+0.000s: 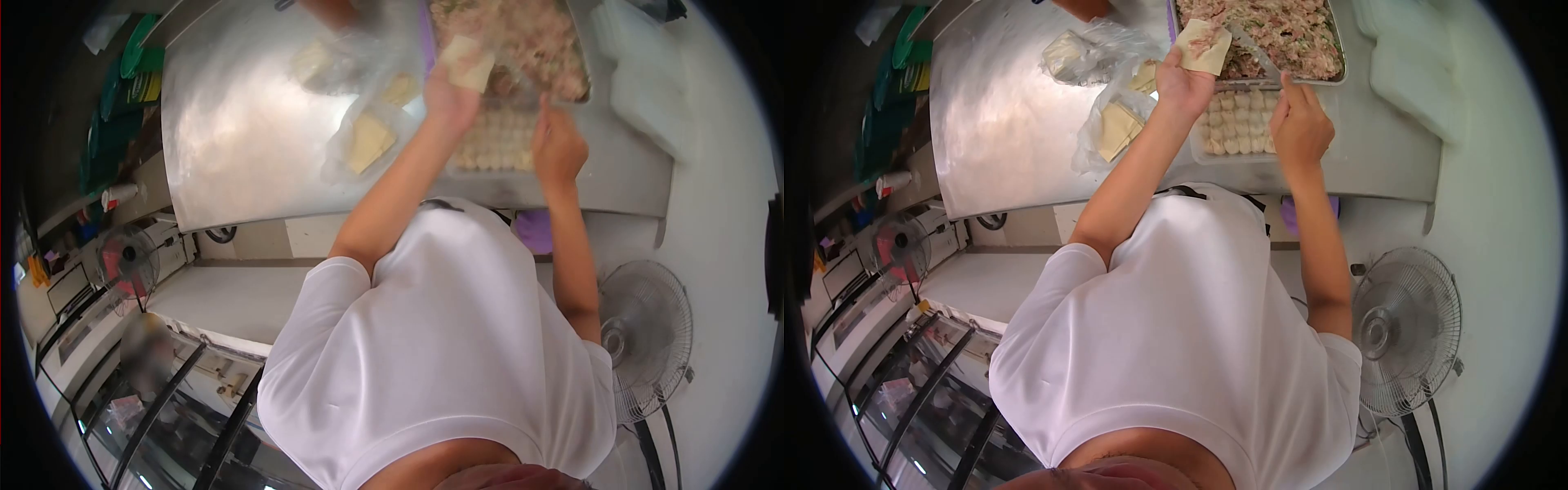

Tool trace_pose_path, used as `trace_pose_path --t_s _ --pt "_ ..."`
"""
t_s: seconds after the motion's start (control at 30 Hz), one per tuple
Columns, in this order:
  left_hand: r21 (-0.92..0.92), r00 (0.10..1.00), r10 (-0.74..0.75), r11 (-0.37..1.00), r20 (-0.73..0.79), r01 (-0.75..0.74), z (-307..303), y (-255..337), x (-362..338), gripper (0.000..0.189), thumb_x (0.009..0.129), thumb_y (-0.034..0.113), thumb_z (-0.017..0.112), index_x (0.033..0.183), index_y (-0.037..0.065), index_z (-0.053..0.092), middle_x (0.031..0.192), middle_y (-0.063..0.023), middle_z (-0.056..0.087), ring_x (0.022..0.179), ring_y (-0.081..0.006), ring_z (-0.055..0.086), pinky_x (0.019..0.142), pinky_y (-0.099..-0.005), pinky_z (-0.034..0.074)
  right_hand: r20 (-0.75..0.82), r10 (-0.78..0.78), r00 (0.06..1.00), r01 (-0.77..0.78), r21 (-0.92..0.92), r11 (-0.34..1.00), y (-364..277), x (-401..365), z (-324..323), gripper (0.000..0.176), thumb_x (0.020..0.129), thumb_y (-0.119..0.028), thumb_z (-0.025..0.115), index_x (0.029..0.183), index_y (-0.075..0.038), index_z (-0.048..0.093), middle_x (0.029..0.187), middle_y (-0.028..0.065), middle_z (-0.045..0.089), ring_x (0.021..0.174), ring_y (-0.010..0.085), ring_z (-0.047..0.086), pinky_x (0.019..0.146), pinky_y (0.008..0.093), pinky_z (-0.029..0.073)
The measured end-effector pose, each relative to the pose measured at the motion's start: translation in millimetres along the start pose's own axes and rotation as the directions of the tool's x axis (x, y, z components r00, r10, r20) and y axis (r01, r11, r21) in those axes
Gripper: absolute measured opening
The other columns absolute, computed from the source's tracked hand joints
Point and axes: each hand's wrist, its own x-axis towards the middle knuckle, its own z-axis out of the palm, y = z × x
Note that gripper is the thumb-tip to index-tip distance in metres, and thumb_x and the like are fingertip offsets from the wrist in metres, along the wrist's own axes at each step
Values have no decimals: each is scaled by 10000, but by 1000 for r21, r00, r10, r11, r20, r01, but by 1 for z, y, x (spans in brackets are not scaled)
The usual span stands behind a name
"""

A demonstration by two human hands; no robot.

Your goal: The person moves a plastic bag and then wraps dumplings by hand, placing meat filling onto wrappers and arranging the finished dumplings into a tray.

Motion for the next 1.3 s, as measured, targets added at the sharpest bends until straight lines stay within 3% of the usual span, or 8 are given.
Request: trace_pose_path --t_s 0.3,0.37,0.63,0.93,1.03,1.13,1.2,1.3 --pt "2 996 -23 1000 81 22 -13 -4 6 324 938 101 456 1204 -60 544 1142 -151 592 1095 -296 550 1005 -452 453 -42 32 999 -16 344 939 19 10 -16 266 829 -82 671 1087 -127 716 875 31 670 679 244 632 592 323 494" --pt "72 997 -34 997 -67 39 -7 -8 1 344 947 103 415 1232 -53 528 1148 -153 589 1103 -306 547 996 -453 459 -45 0 999 14 297 955 16 4 -8 265 829 -85 672 1086 -132 717 879 26 672 678 240 634 589 321 495" --pt "55 992 -75 995 -99 81 -8 -9 -5 337 958 112 394 1231 -42 516 1167 -169 573 1090 -322 560 975 -464 479 -37 -45 998 46 28 999 21 0 3 263 827 -101 677 1080 -157 722 873 18 673 684 239 644 575 321 501" --pt "269 993 24 963 -117 8 -14 -9 6 424 1051 246 231 1315 -22 426 1333 -176 507 1226 -338 511 1076 -510 418 -6 111 994 -97 440 893 12 5 -17 248 870 -67 643 1110 -38 700 854 101 661 670 171 624 619 276 489" --pt "298 985 49 955 -163 2 -26 -4 6 365 1015 209 323 1264 -6 479 1239 -145 555 1137 -304 556 1001 -462 461 44 95 995 -104 416 904 31 13 -11 254 891 -65 614 1137 -24 666 884 132 671 701 240 651 642 320 509" --pt "311 981 27 950 -194 36 -35 3 2 313 980 176 414 1222 10 524 1151 -118 597 1062 -273 588 929 -411 497 16 -139 990 131 249 960 48 35 1 255 889 -27 563 1137 -8 621 916 181 674 767 323 670 664 392 522" --pt "337 980 15 940 -196 53 -40 7 -3 315 982 180 420 1225 10 527 1143 -114 601 1056 -268 590 924 -403 496 320 -124 939 128 8 992 43 52 0 274 853 12 538 1123 -4 579 933 225 672 832 388 666 694 466 527" --pt "362 989 34 932 -141 20 -54 11 -6 315 980 180 438 1227 9 535 1135 -109 600 1071 -259 578 929 -391 485 377 -163 912 214 -97 972 17 75 -5 255 801 20 560 1051 12 608 896 242 672 835 393 671 709 483 536"
